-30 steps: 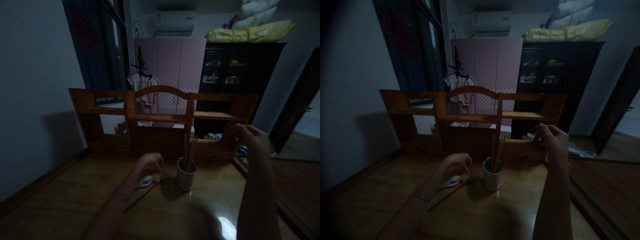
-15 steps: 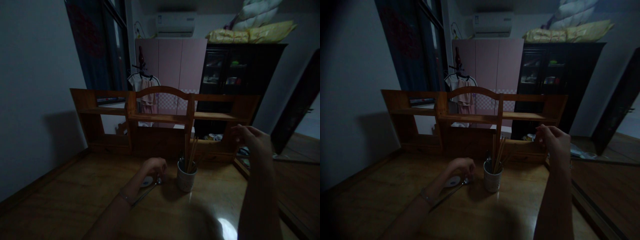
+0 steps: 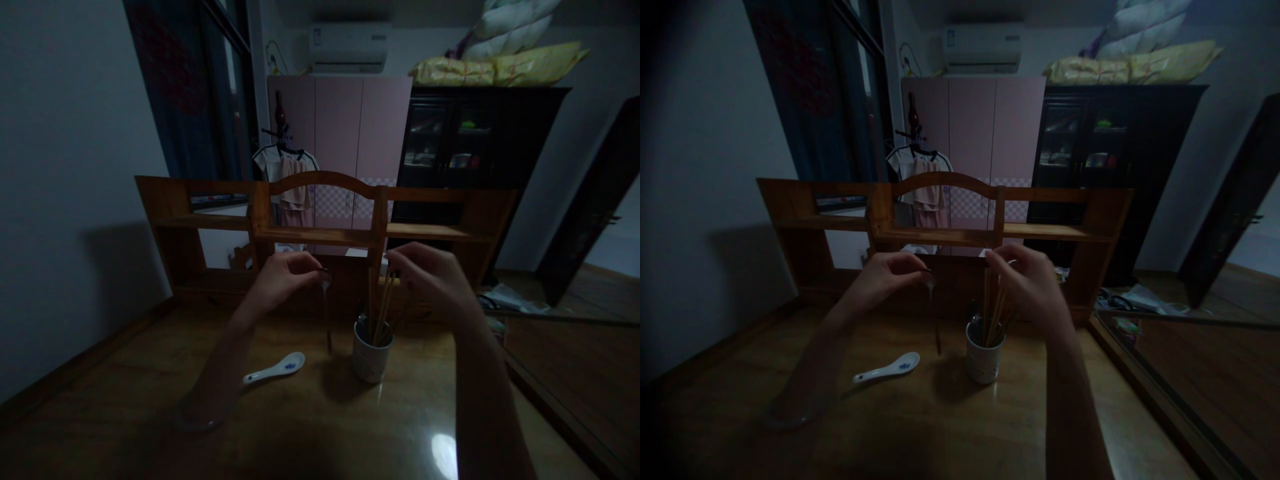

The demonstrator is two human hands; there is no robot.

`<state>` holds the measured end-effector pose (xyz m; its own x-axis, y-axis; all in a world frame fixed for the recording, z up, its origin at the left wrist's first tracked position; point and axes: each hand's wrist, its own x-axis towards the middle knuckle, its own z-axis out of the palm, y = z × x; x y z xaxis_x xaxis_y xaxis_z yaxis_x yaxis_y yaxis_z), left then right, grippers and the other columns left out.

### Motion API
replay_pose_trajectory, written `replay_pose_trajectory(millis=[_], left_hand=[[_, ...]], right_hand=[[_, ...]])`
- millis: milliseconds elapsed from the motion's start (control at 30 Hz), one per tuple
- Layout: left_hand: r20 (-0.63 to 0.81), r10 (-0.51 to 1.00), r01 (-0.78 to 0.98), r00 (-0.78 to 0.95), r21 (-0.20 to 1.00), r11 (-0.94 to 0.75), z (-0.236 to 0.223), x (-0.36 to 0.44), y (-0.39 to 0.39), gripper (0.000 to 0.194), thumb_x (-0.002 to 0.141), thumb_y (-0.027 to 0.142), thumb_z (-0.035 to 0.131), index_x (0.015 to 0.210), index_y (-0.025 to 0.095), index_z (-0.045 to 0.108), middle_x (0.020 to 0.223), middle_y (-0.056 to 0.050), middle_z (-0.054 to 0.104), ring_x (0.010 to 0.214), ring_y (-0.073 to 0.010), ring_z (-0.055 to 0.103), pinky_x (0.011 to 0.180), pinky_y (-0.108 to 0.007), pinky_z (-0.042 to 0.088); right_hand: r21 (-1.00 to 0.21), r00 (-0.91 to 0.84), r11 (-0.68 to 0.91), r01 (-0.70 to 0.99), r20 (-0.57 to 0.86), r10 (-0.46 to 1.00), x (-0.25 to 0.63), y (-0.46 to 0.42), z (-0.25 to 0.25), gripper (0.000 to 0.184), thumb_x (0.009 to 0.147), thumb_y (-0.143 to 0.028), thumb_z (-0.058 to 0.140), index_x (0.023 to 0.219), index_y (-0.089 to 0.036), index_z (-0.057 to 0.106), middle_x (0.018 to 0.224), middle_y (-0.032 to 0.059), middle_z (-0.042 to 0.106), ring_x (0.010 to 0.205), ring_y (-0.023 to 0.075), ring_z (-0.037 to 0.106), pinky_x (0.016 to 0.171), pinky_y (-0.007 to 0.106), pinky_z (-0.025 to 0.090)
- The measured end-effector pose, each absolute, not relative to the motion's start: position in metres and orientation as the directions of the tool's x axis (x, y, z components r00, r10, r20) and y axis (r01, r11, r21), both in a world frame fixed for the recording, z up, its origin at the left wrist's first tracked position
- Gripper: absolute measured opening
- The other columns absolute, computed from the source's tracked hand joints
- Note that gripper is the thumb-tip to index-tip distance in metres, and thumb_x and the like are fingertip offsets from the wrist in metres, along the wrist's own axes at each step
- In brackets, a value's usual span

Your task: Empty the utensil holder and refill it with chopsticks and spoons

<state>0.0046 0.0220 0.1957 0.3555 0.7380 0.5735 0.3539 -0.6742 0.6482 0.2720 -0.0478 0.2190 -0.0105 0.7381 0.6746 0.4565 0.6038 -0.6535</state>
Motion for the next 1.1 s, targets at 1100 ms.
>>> replay_pose_trajectory(millis=[1100], left_hand=[[0.745,0.64,0.361,0.187,0.554,-0.75,0.2,0.034,-0.005,0.038,0.094,0.039,0.047,0.067,0.016,0.062,0.072,-0.002,0.064,0.069,-0.0133,0.06,0.072,-0.026,0.046]], right_hand=[[-0.682,0.089,0.596,0.425,0.686,0.722,0.295,-0.051,0.223,0.028,0.085,-0.041,0.07,0.102,-0.019,0.07,0.082,0.0032,0.066,0.068,0.0157,0.06,0.059,0.023,0.048]])
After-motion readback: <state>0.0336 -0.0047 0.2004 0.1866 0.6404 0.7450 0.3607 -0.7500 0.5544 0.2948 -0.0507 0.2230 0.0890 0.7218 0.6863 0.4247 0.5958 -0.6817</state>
